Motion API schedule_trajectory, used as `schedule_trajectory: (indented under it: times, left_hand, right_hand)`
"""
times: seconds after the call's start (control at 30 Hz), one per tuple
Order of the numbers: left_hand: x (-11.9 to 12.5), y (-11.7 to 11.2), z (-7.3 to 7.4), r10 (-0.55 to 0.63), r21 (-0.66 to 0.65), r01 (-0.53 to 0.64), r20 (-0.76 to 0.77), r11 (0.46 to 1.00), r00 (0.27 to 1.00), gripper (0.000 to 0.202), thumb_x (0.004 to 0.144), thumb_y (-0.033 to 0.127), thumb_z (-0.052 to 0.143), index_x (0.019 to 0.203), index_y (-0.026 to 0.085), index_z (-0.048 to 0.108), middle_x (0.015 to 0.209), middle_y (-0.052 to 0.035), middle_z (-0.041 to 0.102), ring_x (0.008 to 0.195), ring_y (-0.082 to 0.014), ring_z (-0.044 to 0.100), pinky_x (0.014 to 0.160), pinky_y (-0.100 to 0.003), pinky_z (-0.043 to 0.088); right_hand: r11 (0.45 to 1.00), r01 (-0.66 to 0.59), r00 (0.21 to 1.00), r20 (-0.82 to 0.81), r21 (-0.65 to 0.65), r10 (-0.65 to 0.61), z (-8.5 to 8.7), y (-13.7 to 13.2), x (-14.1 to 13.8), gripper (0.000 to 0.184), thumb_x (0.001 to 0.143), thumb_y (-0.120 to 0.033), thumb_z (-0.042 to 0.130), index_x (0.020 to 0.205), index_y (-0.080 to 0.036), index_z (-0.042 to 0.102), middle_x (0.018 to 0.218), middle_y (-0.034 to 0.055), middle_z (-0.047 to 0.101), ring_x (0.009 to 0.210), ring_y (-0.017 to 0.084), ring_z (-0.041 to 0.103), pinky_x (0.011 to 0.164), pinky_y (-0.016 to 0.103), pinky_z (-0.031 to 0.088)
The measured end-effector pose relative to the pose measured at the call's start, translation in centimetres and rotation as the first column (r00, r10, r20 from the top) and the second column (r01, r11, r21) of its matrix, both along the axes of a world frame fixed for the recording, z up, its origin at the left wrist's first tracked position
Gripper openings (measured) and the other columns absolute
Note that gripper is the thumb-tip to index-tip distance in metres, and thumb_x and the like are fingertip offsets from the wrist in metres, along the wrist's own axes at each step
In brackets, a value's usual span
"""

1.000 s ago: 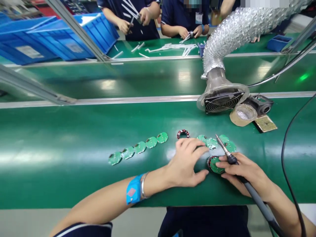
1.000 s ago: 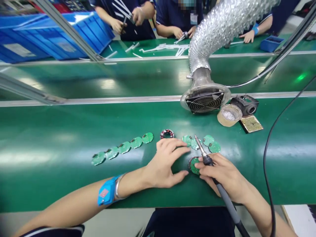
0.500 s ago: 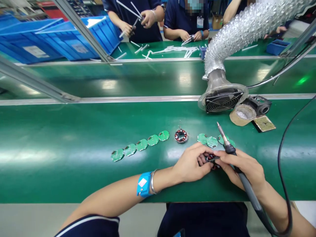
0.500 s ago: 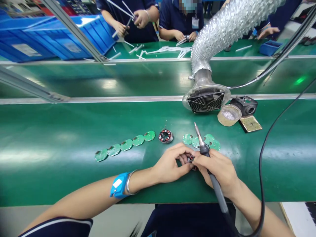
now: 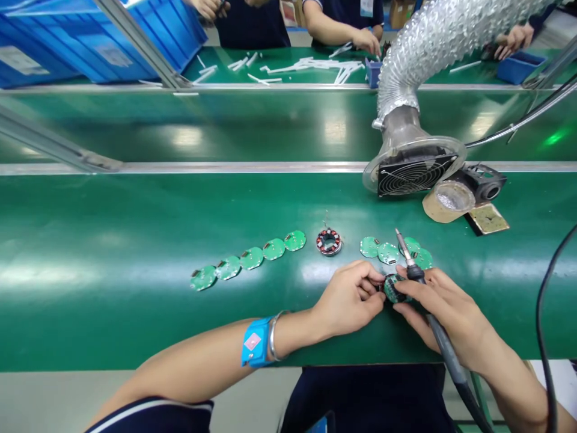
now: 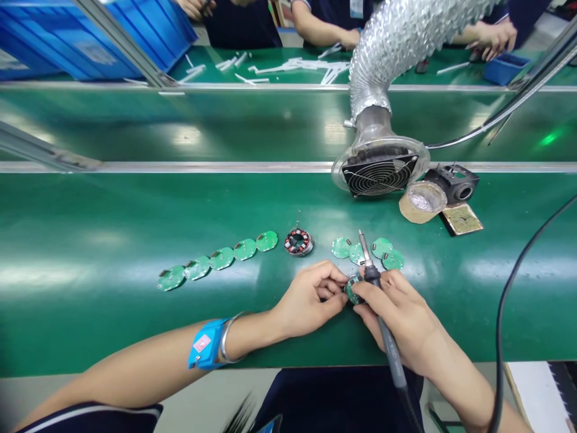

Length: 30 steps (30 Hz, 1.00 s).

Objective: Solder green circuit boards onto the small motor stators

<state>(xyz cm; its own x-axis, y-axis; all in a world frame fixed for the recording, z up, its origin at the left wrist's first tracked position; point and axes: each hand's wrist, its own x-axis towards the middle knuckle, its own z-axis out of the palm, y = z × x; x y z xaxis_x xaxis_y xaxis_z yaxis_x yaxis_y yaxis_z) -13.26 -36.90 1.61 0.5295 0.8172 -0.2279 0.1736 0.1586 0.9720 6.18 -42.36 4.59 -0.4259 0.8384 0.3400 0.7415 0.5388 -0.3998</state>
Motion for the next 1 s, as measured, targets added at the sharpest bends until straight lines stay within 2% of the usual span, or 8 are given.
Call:
schedule_trajectory:
  times: [0.13, 0.3, 0.5, 0.57, 0.67, 0.73, 0.9, 1.0]
  left_hand:
    - [0.0, -0.1, -0.1, 0.003, -0.019, -0.003, 0.012, 1.000, 1.000, 0.014, 0.071, 0.013, 0.064, 0.083, 0.013, 0.055, 0.085, -0.0007, 0.056, 0.061, -0.0065, 0.059, 0.055, -0.018, 0.051]
    - [-0.1, -0.3, -0.2, -0.003, -0.024, 0.004, 0.024, 1.000, 1.000, 0.015, 0.074, 0.016, 0.066, 0.085, 0.013, 0.056, 0.089, -0.0025, 0.057, 0.066, -0.0084, 0.062, 0.058, -0.019, 0.053]
    - [-0.5, -0.5, -0.6, -0.070, 0.154, 0.065, 0.024, 0.986, 0.997, 0.013, 0.079, 0.018, 0.064, 0.090, 0.013, 0.059, 0.091, -0.0037, 0.056, 0.072, -0.0110, 0.063, 0.065, -0.025, 0.058]
    - [-0.7, -0.3, -0.6, -0.069, 0.348, 0.063, 0.003, 0.935, 0.998, 0.019, 0.078, 0.016, 0.064, 0.097, 0.014, 0.059, 0.096, -0.0062, 0.056, 0.083, -0.0155, 0.063, 0.073, -0.031, 0.058]
    - [-0.8, -0.2, -0.2, -0.122, 0.663, 0.110, -0.028, 0.741, 0.992, 0.038, 0.074, 0.012, 0.061, 0.113, 0.016, 0.058, 0.110, -0.0111, 0.059, 0.103, -0.0224, 0.059, 0.088, -0.040, 0.054]
    - [-0.6, -0.1, 0.4, -0.190, 0.742, 0.157, -0.041, 0.651, 0.981, 0.041, 0.072, 0.012, 0.059, 0.112, 0.016, 0.060, 0.114, -0.0119, 0.060, 0.106, -0.0230, 0.060, 0.091, -0.041, 0.052]
    - [0.2, 0.0, 1.1, -0.158, 0.745, 0.200, -0.127, 0.637, 0.979, 0.017, 0.079, 0.027, 0.067, 0.091, 0.016, 0.065, 0.116, -0.0119, 0.062, 0.106, -0.0222, 0.062, 0.090, -0.037, 0.053]
    - [0.5, 0.0, 0.9, -0.103, 0.786, 0.250, -0.234, 0.565, 0.967, 0.018, 0.084, 0.035, 0.069, 0.088, 0.018, 0.064, 0.106, -0.0085, 0.068, 0.101, -0.0204, 0.065, 0.088, -0.034, 0.054]
  right_hand:
    - [0.998, 0.060, 0.997, -0.054, 0.004, -0.060, -0.2, 0.2, -0.5, 0.034, 0.086, -0.010, 0.061, 0.118, -0.018, 0.055, 0.090, 0.0065, 0.066, 0.076, 0.018, 0.055, 0.069, 0.033, 0.051]
    - [0.996, 0.087, 0.985, -0.149, -0.011, -0.087, -0.6, 0.1, -0.3, 0.032, 0.083, -0.015, 0.069, 0.113, -0.019, 0.058, 0.100, 0.0068, 0.070, 0.075, 0.017, 0.058, 0.069, 0.031, 0.051]
    - [0.992, 0.080, 0.968, -0.232, -0.097, -0.101, -1.1, 0.0, 0.7, 0.029, 0.081, -0.021, 0.073, 0.106, -0.022, 0.059, 0.103, 0.0046, 0.070, 0.078, 0.016, 0.060, 0.070, 0.030, 0.053]
    - [0.990, 0.070, 0.962, -0.256, -0.121, -0.099, -1.5, 0.0, 0.9, 0.031, 0.081, -0.022, 0.074, 0.108, -0.023, 0.058, 0.105, 0.0045, 0.069, 0.084, 0.017, 0.062, 0.073, 0.030, 0.053]
    - [0.987, 0.066, 0.953, -0.285, -0.148, -0.106, -2.2, 0.0, 1.0, 0.038, 0.080, -0.027, 0.076, 0.113, -0.024, 0.056, 0.110, 0.0043, 0.069, 0.092, 0.018, 0.063, 0.081, 0.031, 0.054]
    - [0.982, 0.076, 0.944, -0.306, -0.173, -0.127, -2.6, -0.2, 1.2, 0.044, 0.079, -0.032, 0.077, 0.116, -0.026, 0.055, 0.112, 0.0037, 0.069, 0.097, 0.018, 0.064, 0.085, 0.030, 0.054]
    - [0.968, 0.108, 0.932, -0.315, -0.229, -0.178, -3.2, -1.2, 1.2, 0.053, 0.074, -0.043, 0.080, 0.117, -0.027, 0.053, 0.119, 0.0046, 0.067, 0.106, 0.020, 0.066, 0.091, 0.031, 0.055]
    - [0.970, 0.159, 0.922, -0.323, -0.186, -0.213, -3.8, -1.9, 0.2, 0.051, 0.077, -0.041, 0.076, 0.118, -0.025, 0.051, 0.121, 0.0080, 0.067, 0.108, 0.023, 0.067, 0.089, 0.032, 0.057]
